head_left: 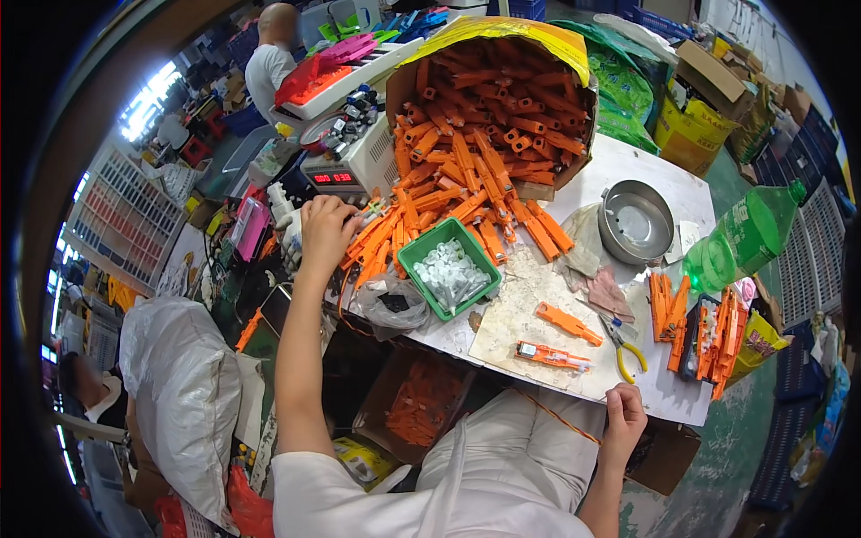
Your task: The person assembles orange plastic lighters at a cluttered workbench. They pick up a lighter body, insert a small white component, and use a metal tool to adjust the internal mechanism. The person then uses pliers to secure the assembly before placing the finished lighter on the table.
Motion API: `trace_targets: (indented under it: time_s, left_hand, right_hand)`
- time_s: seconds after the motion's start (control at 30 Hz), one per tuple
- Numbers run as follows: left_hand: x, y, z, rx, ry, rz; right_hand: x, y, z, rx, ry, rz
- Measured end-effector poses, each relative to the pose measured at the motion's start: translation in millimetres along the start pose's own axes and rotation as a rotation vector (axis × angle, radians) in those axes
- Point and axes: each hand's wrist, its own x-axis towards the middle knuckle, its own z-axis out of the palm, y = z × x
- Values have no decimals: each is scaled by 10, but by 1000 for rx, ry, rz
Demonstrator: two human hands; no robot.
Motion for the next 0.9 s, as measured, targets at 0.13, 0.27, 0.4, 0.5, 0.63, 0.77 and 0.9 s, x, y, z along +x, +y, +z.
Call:
trace_targets:
  time_s: [0.13, 0.27, 0.4, 0.5, 0.63, 0.77, 0.9]
  left_hand:
    - [-48, 127, 20, -17, 138, -28]
    - [-86, 439, -150, -115, 135, 68]
    - [-137, 806, -327, -281, -157, 314]
    - [-165, 1047, -296, -307, -348, 470]
    - [-119, 1166, -36, -197, -455, 621]
    - [59, 1064, 157, -122, -301, 577]
    - [96, 1044, 58, -208, -267, 481]
  right_hand:
    - [-3, -5, -38, -15, -1, -17]
    - [-22, 31, -100, -8, 22, 10]
    - [-32, 26, -59, -11, 14, 17]
    - [-22, -2, -4, -33, -10, 5]
    - [-15, -22, 14, -62, -29, -32]
    - [-36, -37, -49, -36, -4, -16]
    - [-52, -15, -133, -49, 33, 3]
